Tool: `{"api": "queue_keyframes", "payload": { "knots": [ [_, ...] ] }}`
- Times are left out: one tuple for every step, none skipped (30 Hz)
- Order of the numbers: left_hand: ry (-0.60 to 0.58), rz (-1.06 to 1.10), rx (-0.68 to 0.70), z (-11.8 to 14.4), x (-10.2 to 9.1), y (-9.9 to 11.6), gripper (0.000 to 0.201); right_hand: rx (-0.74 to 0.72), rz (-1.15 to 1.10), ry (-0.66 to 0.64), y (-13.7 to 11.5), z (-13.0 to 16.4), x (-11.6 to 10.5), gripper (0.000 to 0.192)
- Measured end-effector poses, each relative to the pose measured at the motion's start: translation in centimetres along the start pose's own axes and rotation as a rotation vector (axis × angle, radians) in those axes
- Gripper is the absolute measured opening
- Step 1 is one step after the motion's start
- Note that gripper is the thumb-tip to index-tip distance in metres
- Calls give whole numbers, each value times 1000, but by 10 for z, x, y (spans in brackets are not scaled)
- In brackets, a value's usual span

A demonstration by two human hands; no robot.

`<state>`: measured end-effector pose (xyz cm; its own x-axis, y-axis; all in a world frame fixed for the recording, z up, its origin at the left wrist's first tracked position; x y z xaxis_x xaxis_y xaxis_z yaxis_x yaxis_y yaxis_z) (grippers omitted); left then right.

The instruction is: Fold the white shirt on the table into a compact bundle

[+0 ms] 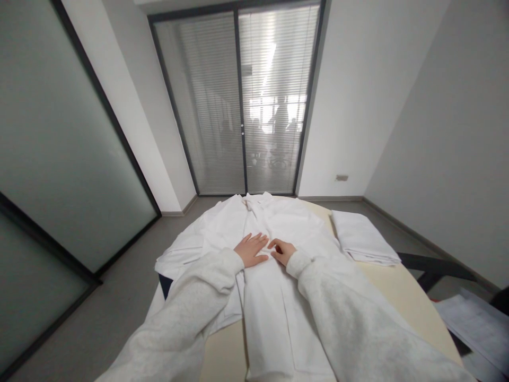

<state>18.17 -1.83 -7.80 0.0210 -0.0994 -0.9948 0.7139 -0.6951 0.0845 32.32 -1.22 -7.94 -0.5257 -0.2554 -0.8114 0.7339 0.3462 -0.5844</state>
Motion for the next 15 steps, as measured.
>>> {"api": "queue_keyframes", "payload": {
  "knots": [
    [-3,26,4,1,-3,0,68,-2,34,-19,0,0,1,21],
    [-5,54,9,3,-7,0,71,-2,64,-34,0,0,1,22],
    [-7,82,19,5,-11,2,74,-2,87,-47,1,-1,2,24],
    [-15,109,38,7,-14,4,77,-3,104,-58,2,-1,2,25],
    [-40,133,69,8,-16,8,80,-7,114,-72,2,-3,3,27],
    [-82,149,107,10,-16,14,83,-8,118,-81,4,-4,3,29],
    [-131,156,142,12,-14,20,87,-7,117,-84,4,-5,3,29],
    [-174,153,164,13,-11,26,91,-5,115,-80,5,-6,3,30],
    [-203,142,173,14,-7,31,94,-1,113,-71,5,-7,2,29],
    [-215,127,170,15,-3,35,97,5,113,-61,5,-7,0,28],
    [-212,112,161,15,1,38,99,15,119,-54,4,-6,-2,28],
    [-200,100,153,15,3,39,100,34,131,-53,3,-5,-4,28],
    [-194,93,151,14,5,40,100,65,148,-59,2,-3,-6,28],
    [-197,92,154,14,7,40,100,111,173,-67,1,0,-9,29],
    [-202,96,159,14,8,39,100,164,201,-80,1,3,-13,29]
  ]
}}
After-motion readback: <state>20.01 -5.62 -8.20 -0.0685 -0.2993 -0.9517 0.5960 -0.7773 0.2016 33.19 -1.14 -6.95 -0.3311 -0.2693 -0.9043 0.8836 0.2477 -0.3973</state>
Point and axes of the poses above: each hand's wrist, its own z-axis away from the middle knuckle, its own x-axis out of the palm, y = z × x, the point moved 5 cm from there along -z, towards the middle knuckle, and after that the axes turned 7 degrees about -y, right-handed, at the moved point
